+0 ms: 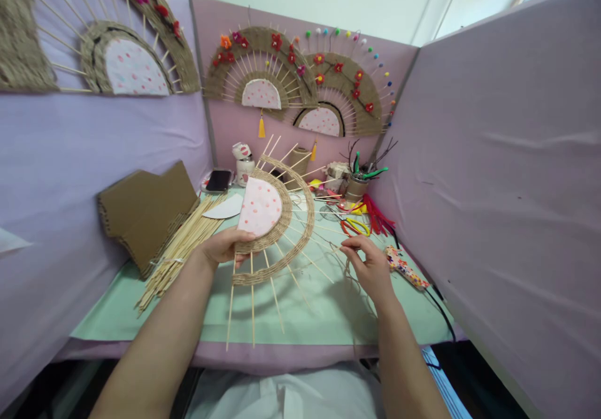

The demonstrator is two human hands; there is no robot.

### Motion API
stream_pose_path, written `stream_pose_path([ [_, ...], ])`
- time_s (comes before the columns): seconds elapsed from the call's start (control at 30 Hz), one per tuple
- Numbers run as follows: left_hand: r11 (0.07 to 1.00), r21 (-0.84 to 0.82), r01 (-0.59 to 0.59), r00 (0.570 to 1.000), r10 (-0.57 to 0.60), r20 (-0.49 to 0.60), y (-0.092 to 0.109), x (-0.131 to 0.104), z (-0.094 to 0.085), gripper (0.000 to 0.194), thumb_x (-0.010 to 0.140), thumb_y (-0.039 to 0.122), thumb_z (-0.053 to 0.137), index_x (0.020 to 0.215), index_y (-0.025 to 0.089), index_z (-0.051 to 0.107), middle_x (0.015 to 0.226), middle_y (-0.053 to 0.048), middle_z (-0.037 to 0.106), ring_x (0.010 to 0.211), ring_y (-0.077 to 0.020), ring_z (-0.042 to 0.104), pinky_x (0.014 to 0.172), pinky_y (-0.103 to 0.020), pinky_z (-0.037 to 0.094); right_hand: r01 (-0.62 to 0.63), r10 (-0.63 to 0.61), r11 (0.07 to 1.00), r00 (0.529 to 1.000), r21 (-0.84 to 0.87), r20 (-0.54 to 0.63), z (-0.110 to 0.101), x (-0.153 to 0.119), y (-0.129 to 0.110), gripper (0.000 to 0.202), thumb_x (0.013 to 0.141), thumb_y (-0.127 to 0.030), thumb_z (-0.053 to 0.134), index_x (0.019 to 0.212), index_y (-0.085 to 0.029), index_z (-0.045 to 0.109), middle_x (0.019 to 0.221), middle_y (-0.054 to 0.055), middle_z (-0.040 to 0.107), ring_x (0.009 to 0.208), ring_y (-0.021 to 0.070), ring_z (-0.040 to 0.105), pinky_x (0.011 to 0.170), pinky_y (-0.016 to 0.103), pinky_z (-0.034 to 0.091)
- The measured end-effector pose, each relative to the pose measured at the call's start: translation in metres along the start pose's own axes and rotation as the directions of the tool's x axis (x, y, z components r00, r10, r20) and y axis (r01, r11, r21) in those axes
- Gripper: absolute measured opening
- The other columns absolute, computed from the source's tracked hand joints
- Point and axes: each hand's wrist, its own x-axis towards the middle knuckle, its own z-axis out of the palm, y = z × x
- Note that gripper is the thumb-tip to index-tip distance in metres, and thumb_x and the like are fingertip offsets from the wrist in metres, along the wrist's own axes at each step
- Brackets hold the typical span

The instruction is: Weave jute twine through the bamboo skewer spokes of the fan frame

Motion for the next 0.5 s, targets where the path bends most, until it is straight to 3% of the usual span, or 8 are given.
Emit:
stream_pose_path([
  [0.13,0.999,-0.05,0.017,0.997,-0.013,0.076,-0.004,0.004,0.005,0.031,0.07,0.032,0.059,0.088,0.007,0.062,0.058,-0.007,0.06,0.032,-0.0057,0.04,0.03,-0.018,0.037,-0.161,0.167,0.979,0.985,0.125,-0.042,0.012,0.0,0.002,0.014,0.078,-0.032,0.057,0.075,-0.019,0.061,0.073,0.002,0.06,0.07,0.0154,0.054,0.067,0.029,0.043],
  [0.3,0.996,-0.068,0.063,0.986,-0.052,0.159,-0.007,0.009,0.016,0.035,0.068,0.032,0.06,0.092,0.006,0.062,0.061,-0.007,0.059,0.037,-0.0066,0.043,0.031,-0.017,0.038,-0.36,0.448,0.854,0.877,0.376,-0.176,0.04,-0.001,0.004,0.021,0.073,-0.037,0.06,0.075,-0.016,0.06,0.065,0.0,0.055,0.059,0.0118,0.047,0.055,0.025,0.039],
  [0.4,0.996,-0.058,0.066,0.976,-0.053,0.212,-0.008,0.009,0.021,0.04,0.069,0.033,0.059,0.098,0.006,0.061,0.061,-0.006,0.059,0.037,-0.0071,0.042,0.031,-0.018,0.037,-0.397,0.509,0.799,0.846,0.451,-0.158,0.054,-0.003,0.007,0.026,0.07,-0.04,0.062,0.072,-0.015,0.06,0.062,0.0,0.055,0.056,0.0113,0.045,0.052,0.024,0.038],
  [0.5,0.993,-0.038,0.108,0.959,-0.095,0.267,-0.009,0.011,0.023,0.044,0.069,0.035,0.061,0.101,0.006,0.06,0.062,-0.007,0.059,0.037,-0.0073,0.042,0.031,-0.018,0.036,-0.398,0.506,0.799,0.85,0.452,-0.147,0.061,-0.003,0.009,0.026,0.069,-0.041,0.062,0.07,-0.015,0.06,0.063,0.001,0.056,0.057,0.0119,0.047,0.053,0.024,0.039],
])
